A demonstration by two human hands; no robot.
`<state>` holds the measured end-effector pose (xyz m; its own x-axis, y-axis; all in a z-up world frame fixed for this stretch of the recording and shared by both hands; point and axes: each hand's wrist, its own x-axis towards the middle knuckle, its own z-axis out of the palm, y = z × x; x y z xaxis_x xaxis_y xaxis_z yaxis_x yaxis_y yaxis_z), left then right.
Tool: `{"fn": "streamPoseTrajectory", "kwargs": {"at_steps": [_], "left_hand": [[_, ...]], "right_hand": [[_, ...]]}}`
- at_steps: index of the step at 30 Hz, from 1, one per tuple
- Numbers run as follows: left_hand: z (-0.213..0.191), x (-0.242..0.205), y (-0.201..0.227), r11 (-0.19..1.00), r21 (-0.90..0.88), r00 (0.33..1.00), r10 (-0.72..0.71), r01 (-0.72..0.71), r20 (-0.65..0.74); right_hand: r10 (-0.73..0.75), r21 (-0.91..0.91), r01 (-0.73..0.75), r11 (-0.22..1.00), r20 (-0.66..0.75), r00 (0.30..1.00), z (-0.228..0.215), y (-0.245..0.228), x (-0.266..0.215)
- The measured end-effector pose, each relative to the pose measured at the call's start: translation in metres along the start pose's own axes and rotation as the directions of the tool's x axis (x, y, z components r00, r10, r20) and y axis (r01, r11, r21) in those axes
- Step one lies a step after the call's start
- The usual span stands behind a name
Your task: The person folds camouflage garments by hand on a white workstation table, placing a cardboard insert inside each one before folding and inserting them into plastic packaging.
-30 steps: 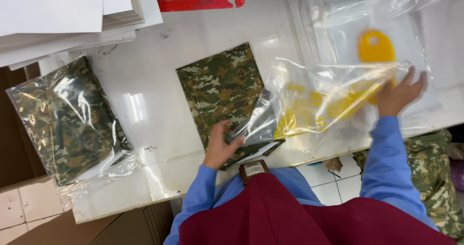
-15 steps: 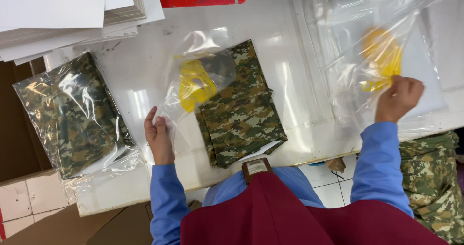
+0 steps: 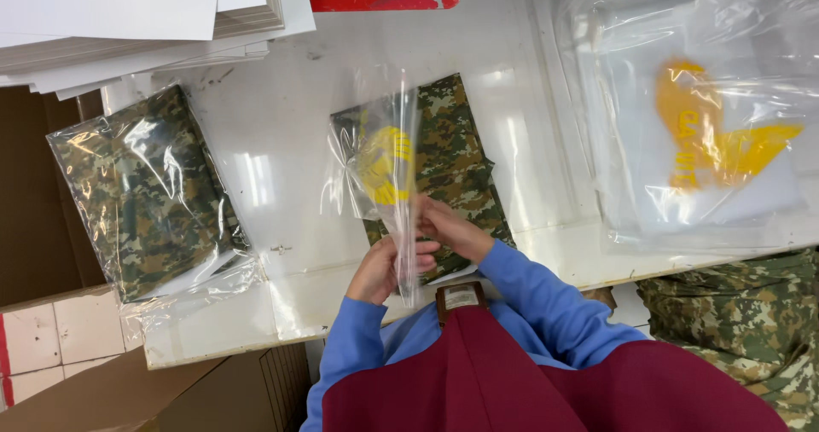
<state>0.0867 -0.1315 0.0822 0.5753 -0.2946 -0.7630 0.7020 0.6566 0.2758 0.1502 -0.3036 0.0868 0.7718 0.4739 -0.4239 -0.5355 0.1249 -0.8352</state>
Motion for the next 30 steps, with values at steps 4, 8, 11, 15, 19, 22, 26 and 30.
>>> {"fn": "streamPoseTrajectory", "kwargs": {"at_steps": [4, 8, 11, 15, 19, 22, 26, 30], "left_hand": [[-0.013, -0.018, 0.016, 0.575, 0.674, 0.81, 0.584, -0.464, 0.059], [0.028, -0.049, 0.03, 0.187, 0.771, 0.155, 0.981, -0.609, -0.115], [-0.008, -0.021, 0.047, 0.179, 0.709, -0.005, 0.968, -0.682, -0.249], [-0.047, 0.011, 0.041, 0.377, 0.757, 0.251, 0.926, -0.533, -0.284], [-0.008, -0.007, 0.005, -0.221, 0.914, 0.127, 0.952, -0.341, 0.278], [0.022, -0.012, -0.019, -0.329, 0.818, 0.356, 0.777, -0.472, 0.518], [0.02, -0.001, -0.027, -0.464, 0.811, 0.415, 0.699, -0.357, 0.583], [0.021, -0.001, -0.022, -0.437, 0.805, 0.387, 0.716, -0.401, 0.581]], "right_hand": [[-0.03, 0.283, 0.085, 0.955, -0.192, 0.981, 0.019, -0.007, 0.025], [-0.47, -0.096, 0.464, 0.881, -0.297, 0.831, 0.052, -0.069, -0.012], [-0.236, 0.131, 0.302, 0.944, -0.37, 0.899, 0.02, -0.044, -0.009], [-0.161, 0.115, 0.234, 0.965, -0.443, 0.882, 0.008, -0.001, -0.02], [-0.032, 0.102, 0.076, 0.992, -0.381, 0.924, 0.006, 0.009, -0.04], [0.002, 0.068, 0.023, 0.997, -0.343, 0.939, 0.009, 0.02, -0.043], [-0.002, -0.023, -0.004, 1.0, -0.282, 0.959, 0.002, 0.029, -0.043], [-0.031, -0.004, 0.032, 0.999, -0.342, 0.939, 0.008, 0.013, -0.047]]}}
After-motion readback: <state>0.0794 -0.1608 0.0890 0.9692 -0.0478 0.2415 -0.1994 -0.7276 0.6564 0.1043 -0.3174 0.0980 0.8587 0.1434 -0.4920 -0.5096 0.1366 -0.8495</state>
